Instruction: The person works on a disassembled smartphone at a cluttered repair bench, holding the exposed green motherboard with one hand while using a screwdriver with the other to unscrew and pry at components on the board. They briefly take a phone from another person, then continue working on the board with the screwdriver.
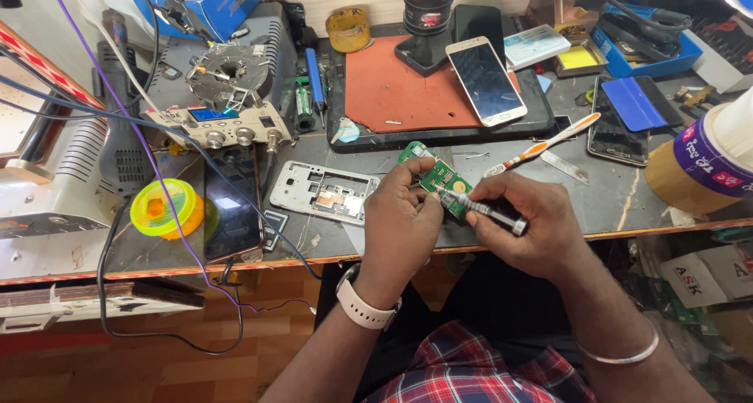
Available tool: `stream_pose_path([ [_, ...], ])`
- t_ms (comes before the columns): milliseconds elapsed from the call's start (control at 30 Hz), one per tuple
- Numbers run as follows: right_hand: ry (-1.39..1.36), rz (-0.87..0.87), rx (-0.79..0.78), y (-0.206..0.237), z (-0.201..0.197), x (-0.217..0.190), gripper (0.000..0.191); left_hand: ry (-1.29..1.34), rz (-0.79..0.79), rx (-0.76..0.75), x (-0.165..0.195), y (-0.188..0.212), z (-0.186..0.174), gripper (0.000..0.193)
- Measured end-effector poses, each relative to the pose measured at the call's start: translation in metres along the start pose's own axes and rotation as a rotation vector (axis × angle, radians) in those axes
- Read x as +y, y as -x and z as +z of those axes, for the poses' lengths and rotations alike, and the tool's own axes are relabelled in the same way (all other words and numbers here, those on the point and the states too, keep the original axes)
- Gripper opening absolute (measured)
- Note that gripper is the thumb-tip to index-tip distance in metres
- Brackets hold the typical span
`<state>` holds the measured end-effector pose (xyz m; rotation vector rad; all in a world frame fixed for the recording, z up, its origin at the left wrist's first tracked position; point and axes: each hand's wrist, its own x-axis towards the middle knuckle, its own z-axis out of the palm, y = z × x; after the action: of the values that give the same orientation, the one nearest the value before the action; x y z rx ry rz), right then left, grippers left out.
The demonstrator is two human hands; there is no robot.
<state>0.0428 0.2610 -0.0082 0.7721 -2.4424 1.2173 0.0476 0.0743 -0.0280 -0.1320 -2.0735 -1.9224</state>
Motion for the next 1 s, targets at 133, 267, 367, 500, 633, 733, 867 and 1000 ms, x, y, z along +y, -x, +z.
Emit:
stream_pose_path([
  [133, 0.005, 0.029, 0.044, -0.0002, 0.0000, -0.0001, 0.021, 0.012, -0.033, -0.005, -0.0005, -0.0002, 0.0007, 0.037],
  [267, 0.003, -0.004, 0.010, 0.0006, 0.0001, 0.0001, 0.022, -0.002, 0.035, 0.000, -0.0014, -0.0005, 0.0005, 0.037],
  [367, -0.004, 0.001, 0.031, 0.0005, 0.0006, 0.0007, 0.022, 0.003, 0.006, 0.000, -0.0019, -0.0007, 0.0007, 0.037],
  [500, -0.008, 0.022, 0.022, 0.0004, 0.0009, 0.0013, 0.021, 0.005, 0.012, 0.000, -0.0027, 0.0004, 0.0004, 0.037],
  [633, 0.014, -0.023, -0.008, 0.0005, 0.0007, 0.0015, 0.022, 0.083, 0.083, -0.005, -0.0032, 0.0003, 0.0004, 0.038],
  [733, -0.052, 0.064, 0.027, 0.0007, 0.0010, 0.0014, 0.022, -0.037, 0.003, -0.008, -0.0033, 0.0008, -0.0008, 0.037],
  [867, 0.015, -0.002, 0.007, 0.0006, 0.0005, 0.0019, 0.023, 0.027, 0.042, -0.006, -0.0030, 0.0004, -0.0004, 0.037],
  [1000, 0.009, -0.007, 0.015, 0.0008, 0.0007, 0.0024, 0.022, 0.050, 0.033, -0.009, -0.0032, 0.0004, 0.0005, 0.037],
])
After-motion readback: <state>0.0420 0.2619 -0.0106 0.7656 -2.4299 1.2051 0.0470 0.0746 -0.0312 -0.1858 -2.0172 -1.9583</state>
